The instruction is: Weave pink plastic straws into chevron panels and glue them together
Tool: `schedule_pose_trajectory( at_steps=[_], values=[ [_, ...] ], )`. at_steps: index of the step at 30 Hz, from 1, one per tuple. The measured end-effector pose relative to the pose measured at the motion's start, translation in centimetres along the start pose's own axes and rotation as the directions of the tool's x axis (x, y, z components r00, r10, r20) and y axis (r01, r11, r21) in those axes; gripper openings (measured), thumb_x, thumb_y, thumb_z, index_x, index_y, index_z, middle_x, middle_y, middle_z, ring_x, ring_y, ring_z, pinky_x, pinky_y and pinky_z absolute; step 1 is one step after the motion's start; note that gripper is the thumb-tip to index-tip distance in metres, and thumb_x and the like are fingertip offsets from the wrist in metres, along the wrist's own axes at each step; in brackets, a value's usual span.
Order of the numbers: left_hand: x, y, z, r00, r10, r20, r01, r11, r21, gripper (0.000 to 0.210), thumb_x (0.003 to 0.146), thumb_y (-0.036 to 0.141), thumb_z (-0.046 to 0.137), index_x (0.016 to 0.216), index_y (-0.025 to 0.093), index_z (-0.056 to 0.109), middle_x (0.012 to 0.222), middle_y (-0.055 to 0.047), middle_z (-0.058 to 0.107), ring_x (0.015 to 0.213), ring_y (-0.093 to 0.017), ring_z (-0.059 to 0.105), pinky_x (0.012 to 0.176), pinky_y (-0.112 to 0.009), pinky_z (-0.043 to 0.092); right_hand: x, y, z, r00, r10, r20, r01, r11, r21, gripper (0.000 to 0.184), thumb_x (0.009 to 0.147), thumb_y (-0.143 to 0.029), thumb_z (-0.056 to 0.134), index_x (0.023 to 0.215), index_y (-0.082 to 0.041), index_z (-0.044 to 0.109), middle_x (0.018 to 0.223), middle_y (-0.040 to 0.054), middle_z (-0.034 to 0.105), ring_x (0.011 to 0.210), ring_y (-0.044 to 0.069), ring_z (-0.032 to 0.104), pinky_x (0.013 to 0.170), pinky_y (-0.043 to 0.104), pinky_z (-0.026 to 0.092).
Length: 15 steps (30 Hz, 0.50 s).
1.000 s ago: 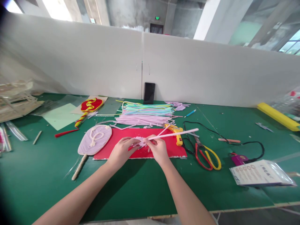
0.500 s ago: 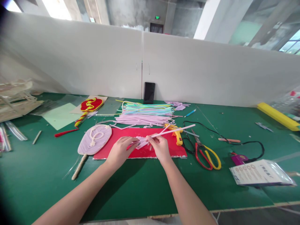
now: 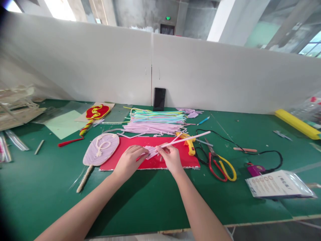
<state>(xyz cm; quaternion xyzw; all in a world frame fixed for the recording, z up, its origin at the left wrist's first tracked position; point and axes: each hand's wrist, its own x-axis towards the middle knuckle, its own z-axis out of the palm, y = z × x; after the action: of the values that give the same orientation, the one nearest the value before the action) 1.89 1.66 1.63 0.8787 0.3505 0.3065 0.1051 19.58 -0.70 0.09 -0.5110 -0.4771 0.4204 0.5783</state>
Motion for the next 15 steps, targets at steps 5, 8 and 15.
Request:
schedule_pose_trajectory(
  at_steps=[5,8,15],
  values=[
    [0.05,0.18,-0.11,1.000,0.020,-0.015,-0.020,1.000,0.000,0.013,0.085,0.023,0.049,0.084,0.020,0.061,0.078,-0.002,0.067,0.076,-0.016,0.059,0.076,-0.030,0.043,-0.08,-0.07,-0.01,1.000,0.003,0.022,-0.003,1.000,-0.004,0.027,0.070,-0.043,0.066,0.068,-0.016,0.062,0.064,0.0014,0.060,0.046,0.011,0.050,0.041,0.023,0.041],
    [0.06,0.23,-0.13,1.000,0.018,-0.013,-0.018,1.000,-0.001,0.013,0.085,0.024,0.049,0.083,0.020,0.061,0.077,-0.002,0.067,0.075,-0.016,0.059,0.075,-0.030,0.043,-0.11,-0.04,-0.02,1.000,0.004,0.030,-0.004,1.000,-0.002,0.029,0.069,-0.045,0.066,0.069,-0.016,0.062,0.065,0.0018,0.060,0.047,0.011,0.050,0.042,0.023,0.041],
    [-0.03,0.10,0.07,1.000,0.023,0.011,-0.023,0.999,-0.033,0.017,0.087,0.025,0.046,0.084,0.019,0.061,0.080,-0.003,0.067,0.078,-0.016,0.059,0.076,-0.031,0.043,-0.10,-0.08,0.00,0.999,0.036,0.036,-0.037,0.999,0.026,0.024,0.068,-0.041,0.068,0.068,-0.017,0.062,0.062,-0.0005,0.059,0.046,0.010,0.050,0.044,0.023,0.040]
  ],
)
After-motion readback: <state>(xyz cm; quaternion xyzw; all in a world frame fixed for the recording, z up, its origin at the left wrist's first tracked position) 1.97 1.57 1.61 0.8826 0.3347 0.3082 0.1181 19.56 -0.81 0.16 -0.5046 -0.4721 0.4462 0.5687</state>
